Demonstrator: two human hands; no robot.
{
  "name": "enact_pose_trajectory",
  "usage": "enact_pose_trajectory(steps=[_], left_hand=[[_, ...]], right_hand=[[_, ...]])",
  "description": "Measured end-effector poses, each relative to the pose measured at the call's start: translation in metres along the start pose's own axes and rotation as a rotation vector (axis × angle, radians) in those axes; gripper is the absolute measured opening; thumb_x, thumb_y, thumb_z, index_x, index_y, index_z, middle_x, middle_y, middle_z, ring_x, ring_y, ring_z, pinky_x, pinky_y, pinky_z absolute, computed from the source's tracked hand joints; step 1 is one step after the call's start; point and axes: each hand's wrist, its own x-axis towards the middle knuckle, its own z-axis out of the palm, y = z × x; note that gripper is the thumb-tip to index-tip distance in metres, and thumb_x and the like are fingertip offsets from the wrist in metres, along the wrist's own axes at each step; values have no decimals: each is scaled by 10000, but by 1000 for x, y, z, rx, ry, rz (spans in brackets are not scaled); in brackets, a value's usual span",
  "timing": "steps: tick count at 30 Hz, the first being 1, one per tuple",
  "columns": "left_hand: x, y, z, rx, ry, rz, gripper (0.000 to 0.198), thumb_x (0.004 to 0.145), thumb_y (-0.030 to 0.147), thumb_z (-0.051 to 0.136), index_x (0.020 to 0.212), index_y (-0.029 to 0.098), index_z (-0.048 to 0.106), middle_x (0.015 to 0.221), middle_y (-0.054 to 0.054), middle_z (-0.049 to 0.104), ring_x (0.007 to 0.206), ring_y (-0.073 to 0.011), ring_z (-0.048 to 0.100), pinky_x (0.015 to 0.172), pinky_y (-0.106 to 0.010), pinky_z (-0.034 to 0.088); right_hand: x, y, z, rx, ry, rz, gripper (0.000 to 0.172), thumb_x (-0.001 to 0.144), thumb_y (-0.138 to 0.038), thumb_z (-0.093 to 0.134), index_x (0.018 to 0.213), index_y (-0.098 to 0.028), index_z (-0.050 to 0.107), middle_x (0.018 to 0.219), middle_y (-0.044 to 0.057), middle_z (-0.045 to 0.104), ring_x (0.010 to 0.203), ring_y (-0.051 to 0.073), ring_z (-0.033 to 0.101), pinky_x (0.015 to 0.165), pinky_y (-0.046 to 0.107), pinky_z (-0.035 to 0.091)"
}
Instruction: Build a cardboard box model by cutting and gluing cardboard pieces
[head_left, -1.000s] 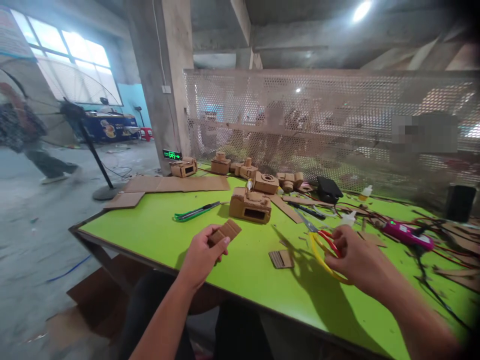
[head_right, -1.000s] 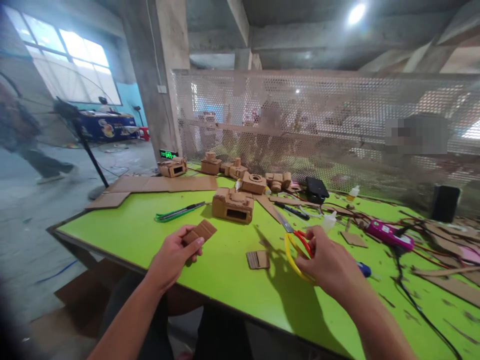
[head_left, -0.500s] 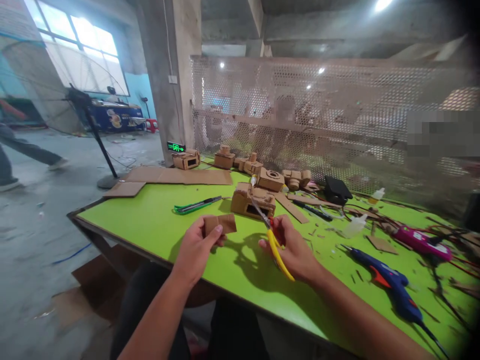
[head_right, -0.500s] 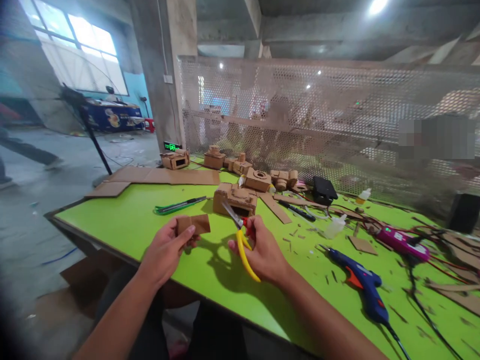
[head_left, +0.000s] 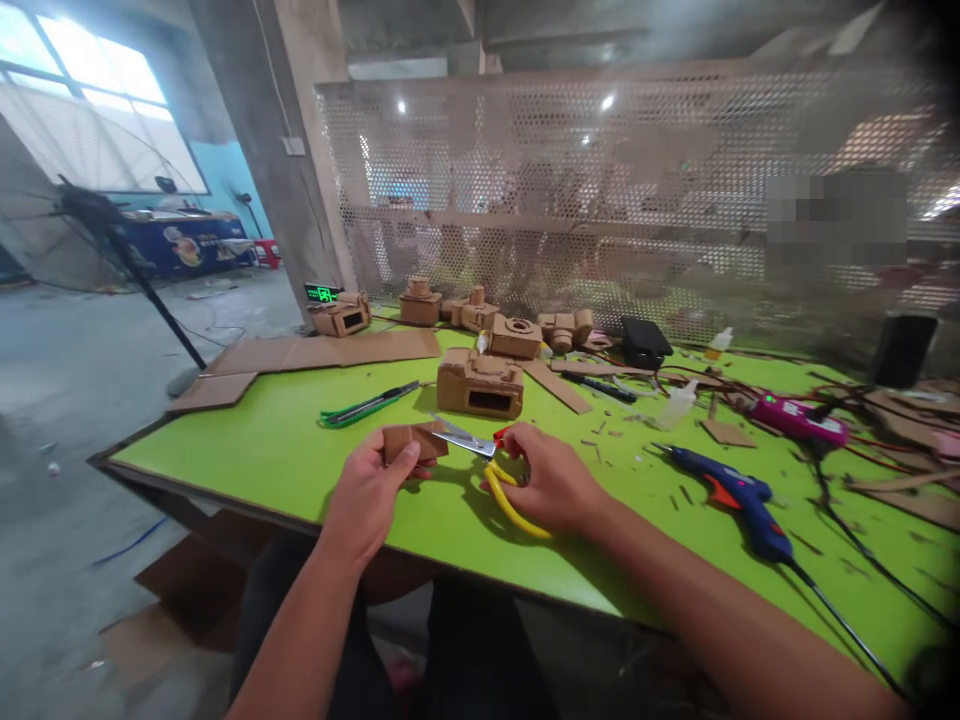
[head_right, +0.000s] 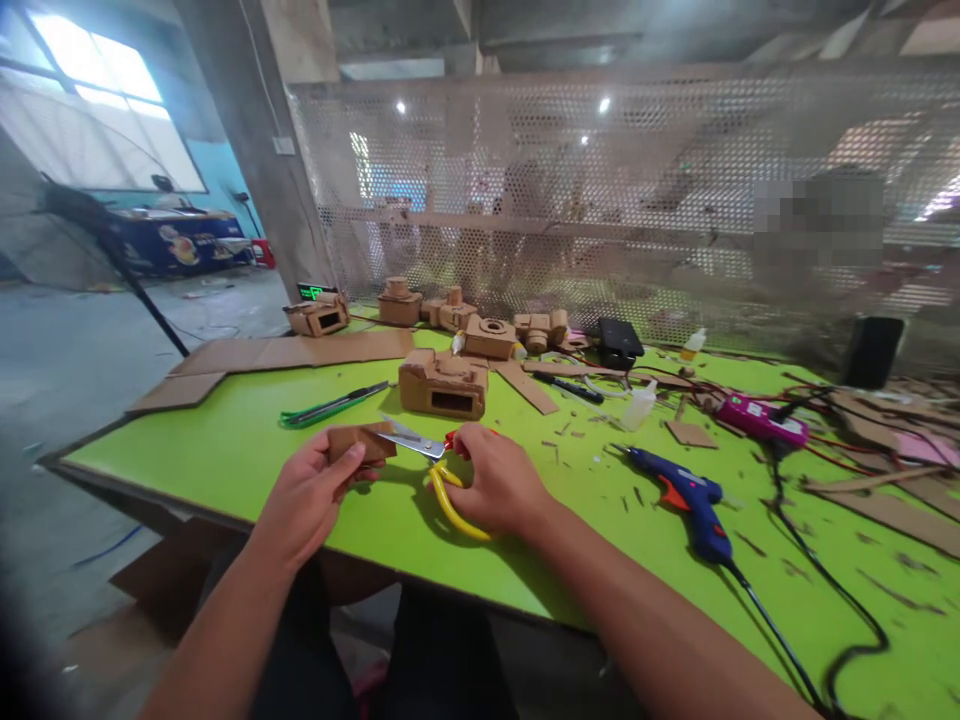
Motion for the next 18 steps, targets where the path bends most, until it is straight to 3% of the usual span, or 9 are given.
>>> enact_pose_trajectory(steps=[5, 12, 15, 18], left_hand=[[1, 2, 2, -20, 14, -54, 458, 698, 325, 829, 1045, 97, 635, 851, -71, 756, 659, -133, 688, 613, -218, 551], [0, 4, 1, -64, 48, -22, 479, 666, 309, 842, 1031, 123, 593, 815, -36, 743, 592, -111, 656, 549, -200, 529], [0, 4, 3, -54, 54, -34, 473, 656, 305, 840, 1020, 118, 602, 793, -28, 727, 563, -102, 632, 515, -193, 512], [1, 4, 5, -51, 83, -53, 440, 639, 286, 832, 981, 113, 617, 833, -35, 721, 638, -116, 651, 536, -197, 533]], right_hand=[[2, 9, 2, 56, -18, -46, 366, 768, -480, 741, 820, -218, 491, 758, -14, 595, 619, 138, 458, 574, 261, 294], [5, 14, -5, 72, 122, -221, 350, 788, -447, 724, 938, -213, 511, 925, 44, 614, 754, 176, 524, 676, 294, 397], [7, 17, -3, 125, 217, -174, 385, 758, -469, 738, 906, -218, 486, 832, 14, 558, 681, 157, 482, 613, 281, 401], [12, 24, -2, 234, 446, -21, 332, 797, -467, 681, 837, -232, 450, 684, -44, 462, 551, 123, 421, 509, 254, 362]])
